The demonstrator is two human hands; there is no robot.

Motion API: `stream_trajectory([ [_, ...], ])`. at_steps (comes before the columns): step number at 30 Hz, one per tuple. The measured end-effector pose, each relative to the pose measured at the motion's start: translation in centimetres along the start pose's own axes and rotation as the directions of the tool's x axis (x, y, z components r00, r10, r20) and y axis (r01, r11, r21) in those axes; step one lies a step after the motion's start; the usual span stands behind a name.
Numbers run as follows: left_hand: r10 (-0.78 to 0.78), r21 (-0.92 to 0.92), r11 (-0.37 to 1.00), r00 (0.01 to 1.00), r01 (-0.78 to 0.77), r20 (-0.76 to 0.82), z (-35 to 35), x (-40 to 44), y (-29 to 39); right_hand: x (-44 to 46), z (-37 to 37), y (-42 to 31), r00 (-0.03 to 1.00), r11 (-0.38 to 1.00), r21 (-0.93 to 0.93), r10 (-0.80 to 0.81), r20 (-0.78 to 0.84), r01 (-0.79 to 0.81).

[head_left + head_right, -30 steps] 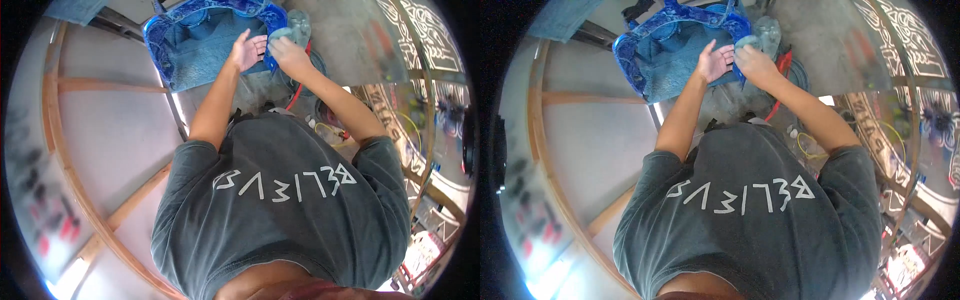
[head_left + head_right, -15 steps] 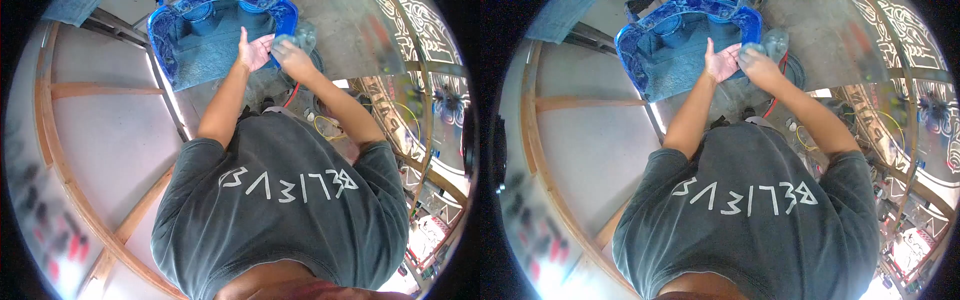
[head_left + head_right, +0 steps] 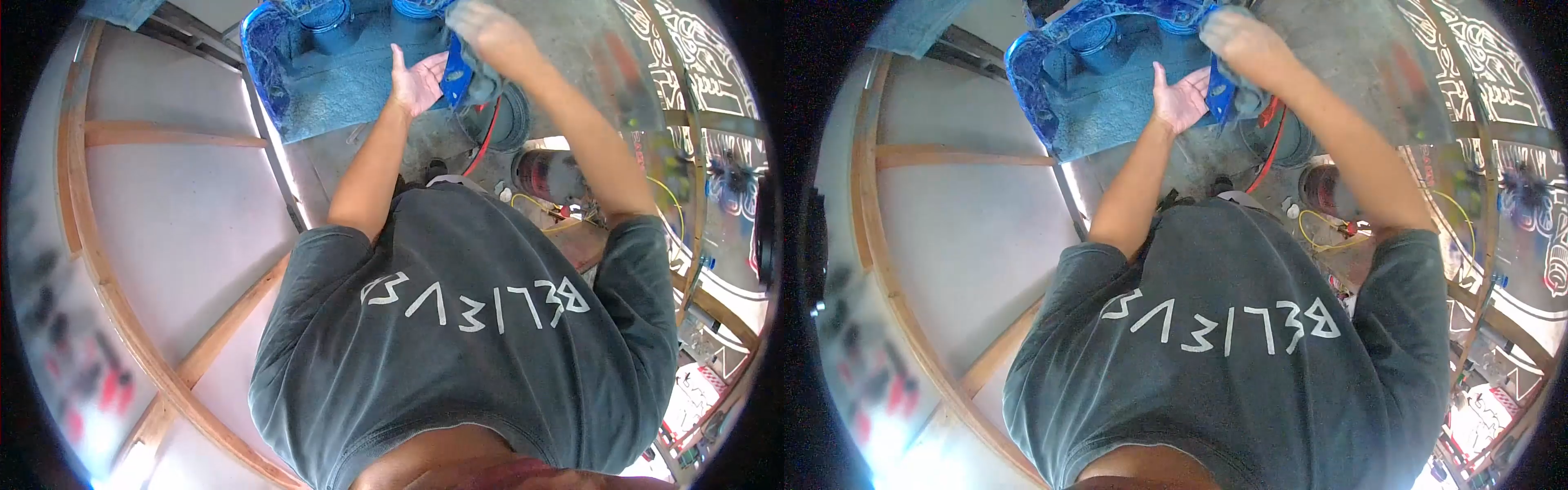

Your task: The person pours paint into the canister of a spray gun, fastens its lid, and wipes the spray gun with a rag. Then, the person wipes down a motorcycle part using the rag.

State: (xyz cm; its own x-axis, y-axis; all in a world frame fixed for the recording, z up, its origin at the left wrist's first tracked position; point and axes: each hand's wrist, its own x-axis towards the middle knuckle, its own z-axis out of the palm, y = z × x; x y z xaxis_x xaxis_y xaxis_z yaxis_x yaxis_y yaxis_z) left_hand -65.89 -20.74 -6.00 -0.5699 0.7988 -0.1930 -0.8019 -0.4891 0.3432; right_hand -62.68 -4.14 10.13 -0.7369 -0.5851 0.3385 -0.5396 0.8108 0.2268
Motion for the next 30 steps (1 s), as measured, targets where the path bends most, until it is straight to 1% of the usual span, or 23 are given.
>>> stream_trajectory([
  [2,0.009,0.009,1.0,1.0,-0.009,-0.007,0.2,-0.3,0.2,0.9,-1.7,0.2,1.0,0.999,0.044,-0.028,-0.006,0.028],
  [4,0.021,0.009,1.0,1.0,-0.021,-0.017,0.1,-0.2,-0.3,-1.7,0.5,-0.4,0.979,0.994,0.091,-0.075,0.187,0.059],
  [5,0.023,0.012,1.0,0.999,-0.022,-0.046,0.1,-0.1,-0.6,-3.2,2.2,-0.8,0.954,0.991,0.111,-0.104,0.282,0.075],
  [6,0.027,0.009,1.0,0.996,-0.027,-0.079,0.1,-0.3,-1.0,-3.0,2.6,-1.6,0.941,0.973,0.192,-0.178,0.289,0.125],
  [7,0.036,0.005,0.999,0.993,-0.035,-0.116,0.0,-0.2,-1.3,-2.7,2.4,-1.1,0.937,0.972,0.188,-0.192,0.292,0.14],
  [8,0.061,0.016,0.998,0.993,-0.059,-0.099,-0.2,0.1,-1.4,-2.4,2.1,-0.6,0.934,0.97,0.19,-0.204,0.293,0.152],
  [10,0.09,0.045,0.995,0.993,-0.087,-0.077,-0.8,0.1,-1.8,-0.7,1.4,1.9,0.959,0.968,0.147,-0.229,0.166,0.206],
  [11,0.115,0.028,0.993,0.989,-0.113,-0.087,-0.2,-0.3,-1.7,0.4,0.1,2.8,0.954,0.957,0.128,-0.274,0.119,0.259],
  [12,0.122,0.063,0.991,0.987,-0.116,-0.102,-0.3,-0.5,-2.0,1.1,-0.6,3.2,0.952,0.95,0.141,-0.293,0.088,0.279],
  [14,0.146,0.131,0.983,0.982,-0.13,-0.119,-0.1,-0.6,-2.0,0.1,-0.2,2.8,0.945,0.945,0.161,-0.304,0.123,0.284],
  [15,0.174,0.157,0.976,0.971,-0.148,-0.165,0.1,-0.5,-2.4,-0.5,-0.2,1.9,0.916,0.955,0.167,-0.283,0.284,0.244],
  [16,0.179,0.163,0.974,0.974,-0.157,-0.136,0.1,-0.8,-2.6,-1.3,0.1,0.8,0.86,0.965,0.165,-0.256,0.44,0.203],
  [17,0.2,0.154,0.972,0.969,-0.177,-0.147,0.4,-1.0,-3.1,-2.0,1.0,0.6,0.892,0.935,0.304,-0.287,0.348,0.182],
  [19,0.229,0.129,0.969,0.959,-0.209,-0.165,1.0,-1.2,-3.2,-0.8,1.6,1.5,0.936,0.924,0.237,-0.333,0.114,0.3],
  [20,0.233,0.115,0.97,0.957,-0.216,-0.171,1.1,-1.3,-3.0,-0.2,2.1,1.9,0.936,0.917,0.2,-0.351,-0.006,0.345],
  [21,0.238,0.103,0.97,0.955,-0.222,-0.175,1.4,-1.5,-3.0,1.0,2.1,2.5,0.911,0.897,0.16,-0.405,-0.073,0.412],
  [24,0.27,0.06,0.963,0.947,-0.264,-0.174,1.2,-1.0,-3.4,1.3,2.2,1.4,0.937,0.935,0.106,-0.346,0.043,0.34],
  [25,0.298,0.13,0.952,0.936,-0.277,-0.186,1.9,-1.4,-3.6,0.3,3.0,0.5,0.953,0.965,0.066,-0.263,0.149,0.255],
  [26,0.32,0.134,0.945,0.929,-0.299,-0.186,1.8,-1.0,-3.7,-0.4,3.7,-0.1,0.928,0.963,0.127,-0.264,0.264,0.238],
  [28,0.363,0.142,0.93,0.909,-0.339,-0.203,0.8,-0.6,-4.6,-1.5,5.0,-1.3,0.952,0.959,0.249,-0.195,0.238,0.134],
  [29,0.371,0.14,0.927,0.902,-0.347,-0.222,0.4,-0.2,-4.7,-1.5,5.1,-1.2,0.949,0.955,0.271,-0.193,0.249,0.123],
  [30,0.375,0.133,0.926,0.902,-0.354,-0.214,0.2,-0.2,-4.5,-1.1,4.9,-0.7,0.97,0.954,0.244,-0.207,0.127,0.171],
])
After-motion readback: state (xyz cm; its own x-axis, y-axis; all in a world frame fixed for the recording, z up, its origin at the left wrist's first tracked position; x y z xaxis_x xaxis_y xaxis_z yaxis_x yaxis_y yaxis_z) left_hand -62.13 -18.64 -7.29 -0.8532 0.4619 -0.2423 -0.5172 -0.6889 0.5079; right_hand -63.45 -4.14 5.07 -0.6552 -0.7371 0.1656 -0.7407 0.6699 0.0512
